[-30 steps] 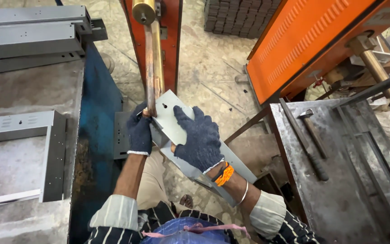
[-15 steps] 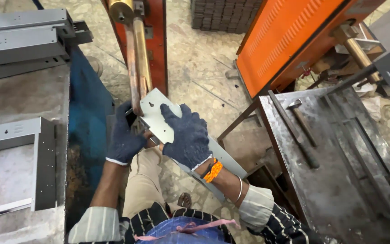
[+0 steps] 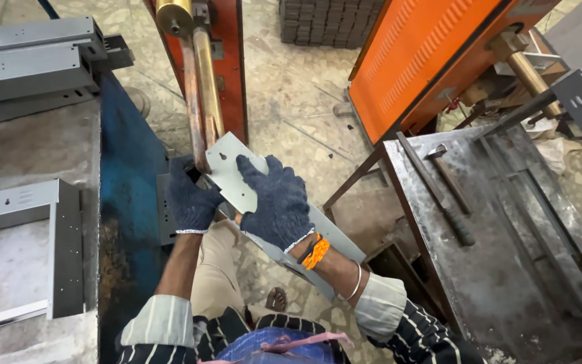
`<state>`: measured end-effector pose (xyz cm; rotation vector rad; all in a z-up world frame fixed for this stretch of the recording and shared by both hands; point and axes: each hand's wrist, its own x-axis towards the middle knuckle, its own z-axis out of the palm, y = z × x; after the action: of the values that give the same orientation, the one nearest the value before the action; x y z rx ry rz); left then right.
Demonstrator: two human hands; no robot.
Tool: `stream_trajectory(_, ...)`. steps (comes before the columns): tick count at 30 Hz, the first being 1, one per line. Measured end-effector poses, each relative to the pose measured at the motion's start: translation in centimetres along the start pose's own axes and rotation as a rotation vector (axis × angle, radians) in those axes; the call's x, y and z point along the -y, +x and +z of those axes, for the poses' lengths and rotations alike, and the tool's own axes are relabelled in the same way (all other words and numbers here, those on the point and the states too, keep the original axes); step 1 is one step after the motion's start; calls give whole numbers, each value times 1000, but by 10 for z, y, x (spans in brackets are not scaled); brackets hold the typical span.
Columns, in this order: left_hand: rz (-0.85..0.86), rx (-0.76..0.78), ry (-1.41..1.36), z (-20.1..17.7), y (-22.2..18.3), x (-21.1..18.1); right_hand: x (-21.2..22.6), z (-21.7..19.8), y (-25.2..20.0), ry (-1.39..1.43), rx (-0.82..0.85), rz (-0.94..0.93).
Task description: Assembling and spot-welding metal enclosure components using industrial machinery.
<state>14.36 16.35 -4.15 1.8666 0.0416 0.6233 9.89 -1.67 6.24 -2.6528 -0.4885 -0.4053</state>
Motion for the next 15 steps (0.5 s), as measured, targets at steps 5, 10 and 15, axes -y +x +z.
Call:
stream_trajectory(5, 6, -7, -47, 4, 1, 15, 5, -6, 4, -18, 20, 22)
stream_trajectory(10, -12, -5, -46, 4, 3, 13, 3, -2, 4, -35, -16, 11)
stream_trajectory(15, -12, 3, -33, 2, 0, 13, 4, -3, 0, 21, 18, 37)
